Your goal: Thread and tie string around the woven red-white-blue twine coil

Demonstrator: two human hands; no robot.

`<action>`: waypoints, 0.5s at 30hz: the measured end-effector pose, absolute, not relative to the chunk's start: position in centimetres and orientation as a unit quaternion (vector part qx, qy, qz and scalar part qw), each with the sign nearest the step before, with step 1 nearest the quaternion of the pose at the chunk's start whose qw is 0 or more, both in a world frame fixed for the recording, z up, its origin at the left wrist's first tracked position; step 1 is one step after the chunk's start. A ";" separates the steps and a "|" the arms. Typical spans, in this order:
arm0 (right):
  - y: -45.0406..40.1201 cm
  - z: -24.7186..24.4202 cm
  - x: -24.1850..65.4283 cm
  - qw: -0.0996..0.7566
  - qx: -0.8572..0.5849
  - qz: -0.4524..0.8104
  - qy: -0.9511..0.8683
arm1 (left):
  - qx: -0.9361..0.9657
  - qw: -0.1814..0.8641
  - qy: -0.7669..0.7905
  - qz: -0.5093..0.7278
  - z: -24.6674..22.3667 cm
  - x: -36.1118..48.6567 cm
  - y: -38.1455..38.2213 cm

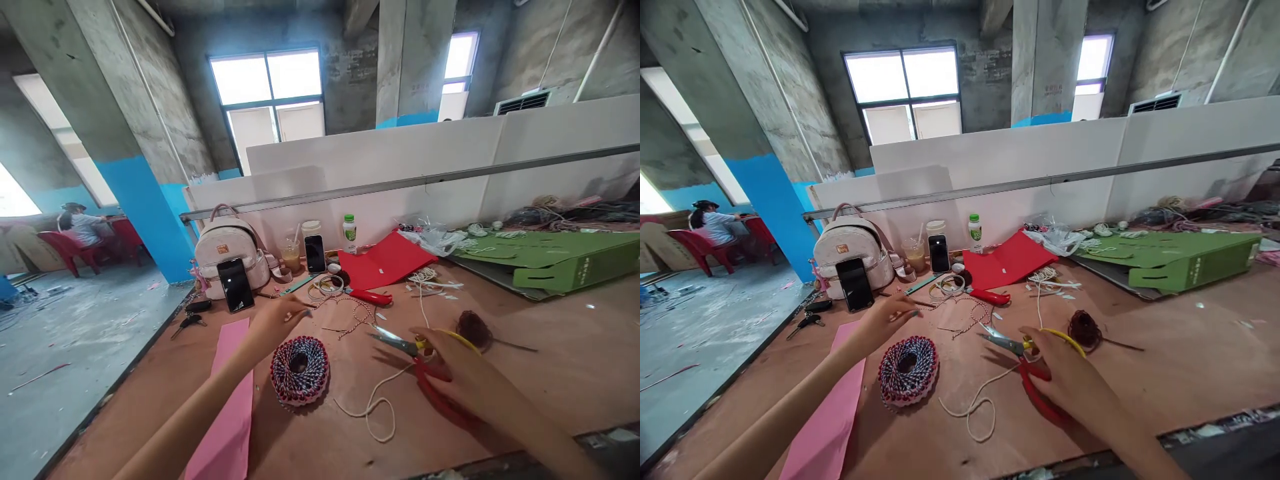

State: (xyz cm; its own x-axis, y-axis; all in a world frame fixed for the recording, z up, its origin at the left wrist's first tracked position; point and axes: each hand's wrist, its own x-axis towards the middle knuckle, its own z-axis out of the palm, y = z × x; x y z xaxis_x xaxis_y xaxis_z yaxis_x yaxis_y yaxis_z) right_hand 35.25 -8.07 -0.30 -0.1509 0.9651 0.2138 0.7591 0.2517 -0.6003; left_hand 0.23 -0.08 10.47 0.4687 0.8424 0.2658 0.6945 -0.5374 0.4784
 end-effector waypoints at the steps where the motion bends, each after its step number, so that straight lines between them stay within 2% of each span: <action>1: -7.8 -0.5 35.5 0.264 -0.584 0.160 -0.751 | 0.830 0.178 0.470 0.241 9.4 -0.9 0.1; 5: -7.3 -0.7 36.3 0.217 -0.554 0.153 -0.789 | 0.768 0.277 0.516 0.259 6.1 -5.2 0.0; 10: -7.3 0.2 36.7 0.173 -0.519 0.180 -0.817 | 0.667 0.380 0.570 0.292 5.1 -9.0 -1.3; 13: -7.4 1.5 35.5 0.181 -0.515 0.173 -0.820 | 0.630 0.426 0.577 0.297 4.9 -9.6 -2.2; 15: -7.5 2.6 33.7 0.211 -0.492 0.211 -0.818 | 0.616 0.452 0.573 0.297 4.7 -9.4 -2.7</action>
